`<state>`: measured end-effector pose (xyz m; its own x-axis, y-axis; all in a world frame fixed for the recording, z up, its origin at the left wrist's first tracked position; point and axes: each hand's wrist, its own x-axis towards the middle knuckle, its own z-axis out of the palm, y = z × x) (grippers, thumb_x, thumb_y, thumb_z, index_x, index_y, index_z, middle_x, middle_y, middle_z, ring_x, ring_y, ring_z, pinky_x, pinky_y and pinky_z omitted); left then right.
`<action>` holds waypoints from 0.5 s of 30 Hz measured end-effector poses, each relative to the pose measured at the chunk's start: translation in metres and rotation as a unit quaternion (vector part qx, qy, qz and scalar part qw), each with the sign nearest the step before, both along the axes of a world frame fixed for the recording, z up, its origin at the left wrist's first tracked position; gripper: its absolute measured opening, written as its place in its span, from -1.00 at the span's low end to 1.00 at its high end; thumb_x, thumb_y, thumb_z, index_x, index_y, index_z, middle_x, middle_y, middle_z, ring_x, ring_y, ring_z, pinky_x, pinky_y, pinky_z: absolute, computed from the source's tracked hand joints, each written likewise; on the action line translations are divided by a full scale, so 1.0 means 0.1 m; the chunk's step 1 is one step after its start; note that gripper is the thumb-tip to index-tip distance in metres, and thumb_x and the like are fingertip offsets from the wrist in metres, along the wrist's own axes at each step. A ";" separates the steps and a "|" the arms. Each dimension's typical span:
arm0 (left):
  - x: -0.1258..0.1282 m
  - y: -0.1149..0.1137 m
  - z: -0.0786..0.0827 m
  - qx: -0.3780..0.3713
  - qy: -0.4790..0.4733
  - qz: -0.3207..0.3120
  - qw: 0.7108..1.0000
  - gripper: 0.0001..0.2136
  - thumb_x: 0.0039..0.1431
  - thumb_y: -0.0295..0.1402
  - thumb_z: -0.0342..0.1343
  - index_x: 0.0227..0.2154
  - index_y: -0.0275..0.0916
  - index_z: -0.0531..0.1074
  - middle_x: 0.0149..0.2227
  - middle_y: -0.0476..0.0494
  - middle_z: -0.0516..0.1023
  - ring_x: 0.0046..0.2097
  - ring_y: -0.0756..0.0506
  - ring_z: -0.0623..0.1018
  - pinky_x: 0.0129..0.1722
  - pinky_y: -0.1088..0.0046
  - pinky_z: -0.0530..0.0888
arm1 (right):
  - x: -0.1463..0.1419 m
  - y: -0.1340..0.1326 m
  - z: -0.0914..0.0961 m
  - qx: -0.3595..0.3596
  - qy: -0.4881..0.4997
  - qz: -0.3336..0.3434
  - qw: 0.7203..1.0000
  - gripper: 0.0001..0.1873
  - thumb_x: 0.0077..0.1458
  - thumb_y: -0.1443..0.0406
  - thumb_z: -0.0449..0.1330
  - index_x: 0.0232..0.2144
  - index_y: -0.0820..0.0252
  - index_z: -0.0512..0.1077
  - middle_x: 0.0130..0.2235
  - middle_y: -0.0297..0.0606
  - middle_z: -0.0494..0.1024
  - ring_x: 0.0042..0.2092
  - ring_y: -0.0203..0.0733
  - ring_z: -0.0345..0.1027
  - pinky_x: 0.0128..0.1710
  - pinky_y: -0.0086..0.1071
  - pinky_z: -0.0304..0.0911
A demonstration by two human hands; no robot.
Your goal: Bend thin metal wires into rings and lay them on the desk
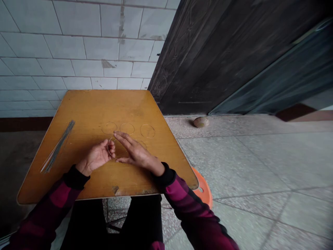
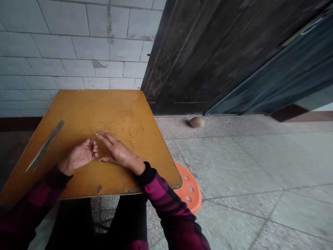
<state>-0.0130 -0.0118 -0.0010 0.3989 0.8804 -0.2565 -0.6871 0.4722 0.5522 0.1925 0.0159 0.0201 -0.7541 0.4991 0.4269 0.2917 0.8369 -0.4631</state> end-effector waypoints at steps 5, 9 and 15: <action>-0.05 0.02 0.00 0.015 -0.006 0.010 1.000 -0.85 0.11 -0.34 0.22 -0.35 -0.35 0.50 -0.35 -0.16 0.53 -0.34 -0.04 0.51 -0.32 0.42 0.47 | 0.00 0.00 -0.01 -0.016 0.004 0.002 1.000 0.04 0.07 0.11 0.31 0.38 0.09 -0.23 0.33 0.02 0.07 0.33 0.09 0.02 0.26 -0.01 0.15; -0.03 0.01 -0.01 0.026 -0.031 -0.013 0.999 -0.86 0.00 -0.40 0.31 -0.37 -0.32 0.50 -0.38 -0.10 0.51 -0.38 0.01 0.48 -0.36 0.48 0.45 | 0.00 0.00 -0.01 -0.017 0.023 0.013 0.999 0.05 0.07 0.13 0.31 0.38 0.08 -0.24 0.33 0.00 0.07 0.34 0.06 0.00 0.28 -0.05 0.13; 0.04 -0.01 0.00 0.041 -0.028 -0.005 0.999 -0.83 -0.06 -0.42 0.36 -0.50 -0.31 0.46 -0.48 0.00 0.42 -0.44 0.07 0.41 -0.43 0.55 0.39 | 0.00 0.00 -0.02 -0.011 0.024 0.030 0.999 0.06 0.06 0.16 0.33 0.38 0.09 -0.25 0.35 0.00 0.04 0.35 0.04 -0.05 0.30 -0.03 0.09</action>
<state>-0.0089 -0.0128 -0.0009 0.4196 0.8935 -0.1601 -0.7139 0.4338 0.5497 0.1921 0.0158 0.0180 -0.7616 0.4638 0.4525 0.2184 0.8412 -0.4946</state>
